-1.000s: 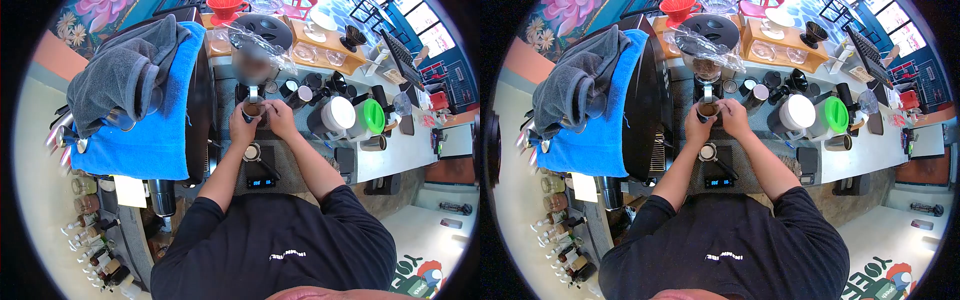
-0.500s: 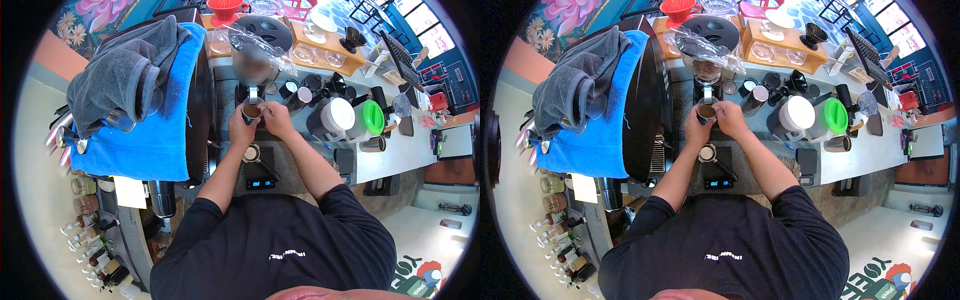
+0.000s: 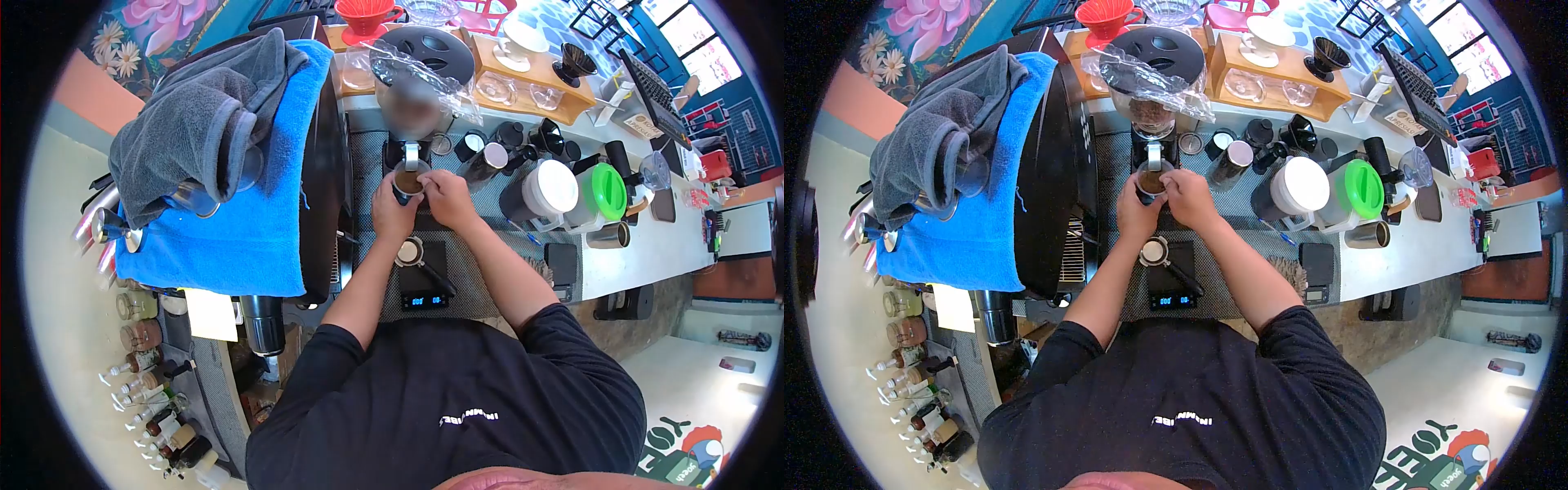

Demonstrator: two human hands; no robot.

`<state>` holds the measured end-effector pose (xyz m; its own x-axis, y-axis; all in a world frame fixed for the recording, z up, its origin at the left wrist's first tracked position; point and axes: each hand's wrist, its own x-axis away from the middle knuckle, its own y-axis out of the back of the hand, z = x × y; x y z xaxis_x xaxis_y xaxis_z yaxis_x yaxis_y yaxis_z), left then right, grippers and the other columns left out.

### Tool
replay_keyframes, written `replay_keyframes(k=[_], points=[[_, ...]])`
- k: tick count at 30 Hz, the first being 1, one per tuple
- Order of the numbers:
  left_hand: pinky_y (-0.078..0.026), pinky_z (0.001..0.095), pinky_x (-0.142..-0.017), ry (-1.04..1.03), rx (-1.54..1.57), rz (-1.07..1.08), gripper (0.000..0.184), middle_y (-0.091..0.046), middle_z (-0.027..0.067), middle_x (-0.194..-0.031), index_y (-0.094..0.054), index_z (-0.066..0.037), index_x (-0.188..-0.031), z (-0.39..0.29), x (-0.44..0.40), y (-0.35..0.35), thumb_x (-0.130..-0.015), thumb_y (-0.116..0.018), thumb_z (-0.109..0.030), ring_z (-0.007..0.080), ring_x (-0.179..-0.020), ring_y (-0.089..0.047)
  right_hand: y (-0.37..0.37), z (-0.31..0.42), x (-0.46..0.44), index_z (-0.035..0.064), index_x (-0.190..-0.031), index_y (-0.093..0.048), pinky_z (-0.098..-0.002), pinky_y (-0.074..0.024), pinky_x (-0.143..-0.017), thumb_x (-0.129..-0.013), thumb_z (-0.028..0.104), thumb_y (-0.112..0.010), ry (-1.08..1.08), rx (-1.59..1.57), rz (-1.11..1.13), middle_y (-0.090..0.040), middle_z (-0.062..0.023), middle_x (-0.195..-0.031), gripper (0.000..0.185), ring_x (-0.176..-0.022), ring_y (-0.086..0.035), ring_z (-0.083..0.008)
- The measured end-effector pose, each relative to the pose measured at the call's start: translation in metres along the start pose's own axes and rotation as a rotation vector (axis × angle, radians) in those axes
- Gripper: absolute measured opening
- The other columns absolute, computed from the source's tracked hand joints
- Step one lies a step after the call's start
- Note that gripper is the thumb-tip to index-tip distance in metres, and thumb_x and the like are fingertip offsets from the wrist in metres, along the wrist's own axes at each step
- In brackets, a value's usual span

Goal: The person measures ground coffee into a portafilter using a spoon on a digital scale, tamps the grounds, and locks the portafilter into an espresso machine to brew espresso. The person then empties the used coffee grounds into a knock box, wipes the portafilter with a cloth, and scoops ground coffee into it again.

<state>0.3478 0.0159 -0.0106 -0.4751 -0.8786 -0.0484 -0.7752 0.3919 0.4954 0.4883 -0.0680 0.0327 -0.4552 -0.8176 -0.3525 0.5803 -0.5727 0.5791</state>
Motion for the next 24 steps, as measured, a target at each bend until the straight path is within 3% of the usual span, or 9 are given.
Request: replay_keyframes(k=[3,10,13,16,19,20,23,24], points=[[-0.050,0.0522,-0.116,0.003,-0.015,0.008,0.083,-0.071,0.0178,-0.143,-0.059,-0.008,-0.149,0.001,0.000,0.001,-0.079,-0.099,-0.028,0.0421,-0.136,-0.063,0.001,-0.001,0.001,-0.0026,-0.112,-0.081,-0.0436,-0.0602,-0.078,-0.104,0.014,-0.068,-0.266,-0.173,-0.064,-0.078,-0.0209,-0.088,0.022,-0.083,-0.078,-0.0332],[-0.044,0.0518,-0.125,-0.037,-0.021,0.032,0.097,-0.061,0.0240,-0.156,-0.047,-0.003,-0.162,-0.001,0.010,0.004,-0.083,-0.096,-0.028,0.0446,-0.146,-0.057,0.010,0.003,0.006,-0.0015,-0.114,-0.082,-0.0353,-0.0557,-0.071,-0.107,0.016,-0.067,-0.364,-0.167,-0.130,-0.076,-0.0133,-0.081,0.024,-0.073,-0.071,-0.0184],[-0.041,0.0511,-0.128,-0.052,0.026,-0.002,0.096,-0.058,0.0277,-0.159,-0.039,0.002,-0.167,0.008,0.023,0.002,-0.090,-0.089,-0.023,0.0454,-0.148,-0.055,0.011,0.005,0.006,-0.0017,-0.114,-0.082,-0.0344,-0.0549,-0.069,-0.107,0.016,-0.067,-0.342,-0.192,-0.157,-0.075,-0.0114,-0.079,0.024,-0.072,-0.069,-0.0164],[-0.040,0.0493,-0.129,-0.092,0.126,-0.015,0.081,-0.058,0.0286,-0.159,-0.041,0.005,-0.165,0.017,0.035,0.004,-0.100,-0.078,-0.023,0.0438,-0.149,-0.055,0.011,0.004,0.005,-0.0022,-0.114,-0.082,-0.0341,-0.0543,-0.069,-0.107,0.016,-0.067,-0.369,-0.240,-0.165,-0.074,-0.0095,-0.078,0.024,-0.071,-0.068,-0.0151],[-0.040,0.0475,-0.128,0.030,0.275,0.007,0.067,-0.058,0.0289,-0.159,-0.047,0.006,-0.162,0.018,0.046,0.009,-0.108,-0.070,-0.026,0.0427,-0.149,-0.056,0.013,0.008,0.006,-0.0024,-0.115,-0.082,-0.0325,-0.0537,-0.069,-0.108,0.016,-0.067,-0.388,-0.234,-0.171,-0.075,-0.0070,-0.080,0.024,-0.073,-0.068,-0.0133],[-0.041,0.0458,-0.127,0.018,0.301,-0.008,0.057,-0.059,0.0289,-0.159,-0.053,0.006,-0.159,0.017,0.051,0.011,-0.116,-0.058,-0.031,0.0414,-0.149,-0.056,0.015,0.009,0.006,-0.0023,-0.115,-0.082,-0.0310,-0.0533,-0.070,-0.109,0.016,-0.067,-0.396,-0.224,-0.162,-0.075,-0.0053,-0.082,0.024,-0.076,-0.068,-0.0116],[-0.042,0.0452,-0.126,0.072,0.332,0.010,0.056,-0.060,0.0282,-0.158,-0.054,0.006,-0.158,0.003,0.062,0.030,-0.119,-0.051,-0.034,0.0401,-0.149,-0.057,0.017,0.012,0.006,-0.0018,-0.117,-0.082,-0.0294,-0.0527,-0.070,-0.110,0.016,-0.067,-0.426,-0.254,-0.154,-0.076,-0.0035,-0.084,0.024,-0.077,-0.067,-0.0094],[-0.040,0.0438,-0.127,0.089,0.344,0.009,0.058,-0.061,0.0273,-0.158,-0.055,0.007,-0.158,0.002,0.066,0.033,-0.122,-0.043,-0.037,0.0382,-0.150,-0.056,0.018,0.013,0.006,-0.0016,-0.117,-0.082,-0.0293,-0.0526,-0.070,-0.110,0.016,-0.067,-0.437,-0.274,-0.155,-0.076,-0.0033,-0.084,0.024,-0.077,-0.067,-0.0091]])
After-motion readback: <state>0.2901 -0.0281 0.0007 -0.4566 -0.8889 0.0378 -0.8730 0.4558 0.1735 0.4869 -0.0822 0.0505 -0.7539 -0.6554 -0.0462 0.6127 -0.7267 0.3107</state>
